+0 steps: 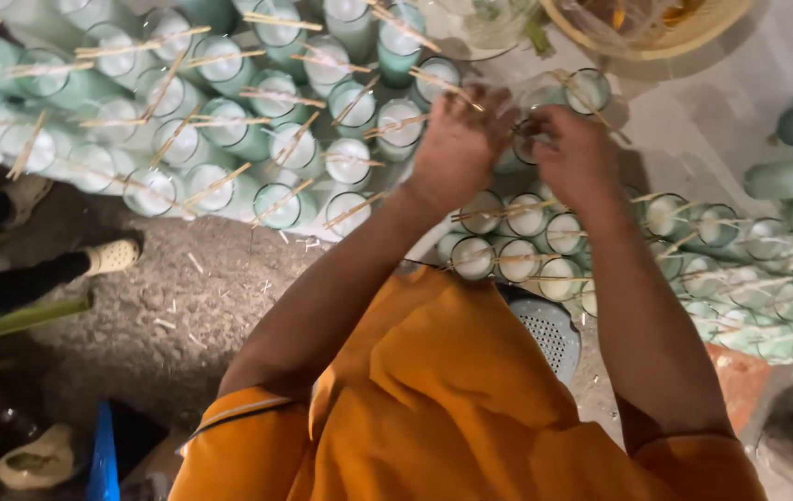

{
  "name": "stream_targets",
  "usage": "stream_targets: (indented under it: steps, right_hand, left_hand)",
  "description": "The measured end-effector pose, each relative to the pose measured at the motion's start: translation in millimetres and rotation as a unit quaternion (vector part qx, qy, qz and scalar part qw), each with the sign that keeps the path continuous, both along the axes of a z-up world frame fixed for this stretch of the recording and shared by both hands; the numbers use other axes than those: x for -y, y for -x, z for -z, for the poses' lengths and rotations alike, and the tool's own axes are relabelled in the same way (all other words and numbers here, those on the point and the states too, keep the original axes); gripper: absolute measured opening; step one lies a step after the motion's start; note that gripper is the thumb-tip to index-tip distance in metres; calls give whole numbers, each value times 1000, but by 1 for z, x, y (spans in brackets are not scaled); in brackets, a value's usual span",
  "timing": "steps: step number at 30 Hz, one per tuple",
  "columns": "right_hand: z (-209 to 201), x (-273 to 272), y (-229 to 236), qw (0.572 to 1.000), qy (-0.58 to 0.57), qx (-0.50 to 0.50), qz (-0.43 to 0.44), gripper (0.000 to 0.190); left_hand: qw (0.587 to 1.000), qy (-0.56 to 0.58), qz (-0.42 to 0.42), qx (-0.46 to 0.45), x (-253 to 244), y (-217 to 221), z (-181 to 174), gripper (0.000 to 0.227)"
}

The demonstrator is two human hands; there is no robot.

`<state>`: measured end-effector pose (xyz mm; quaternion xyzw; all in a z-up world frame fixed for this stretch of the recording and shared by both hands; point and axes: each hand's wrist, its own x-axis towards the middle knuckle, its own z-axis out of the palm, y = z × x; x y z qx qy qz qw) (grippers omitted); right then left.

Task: Centering and securing wicks in glass jars using wooden sticks

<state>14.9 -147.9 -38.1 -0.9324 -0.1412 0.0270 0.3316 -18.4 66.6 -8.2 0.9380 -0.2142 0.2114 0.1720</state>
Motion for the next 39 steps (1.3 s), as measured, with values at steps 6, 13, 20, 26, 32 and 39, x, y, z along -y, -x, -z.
stream_targets:
  steps: [6,13,20,26,32,39]
  right_hand:
    - [-34,5,12,997,-74,12,15,28]
    - [-33,-32,12,994,-35,58,-85,18]
    - [-85,-30,48,980,9,-10,-199,20]
    - [-61,-32,77,975,64,9,-212,29]
    - [-24,-29,84,977,53,50,-200,16]
    - [-9,-21,85,964,125,133,-194,7]
  left_hand:
    - [989,108,-80,54,-81,29,-43,29]
    - [985,125,-109,40,-88,67,-16,12]
    - [989,138,-50,-11,-55,106,1,4]
    - [987,154,4,-48,-31,112,25,7]
    - [985,167,16,-47,-28,106,36,8]
    - [982,177,26,-52,-23,105,39,10]
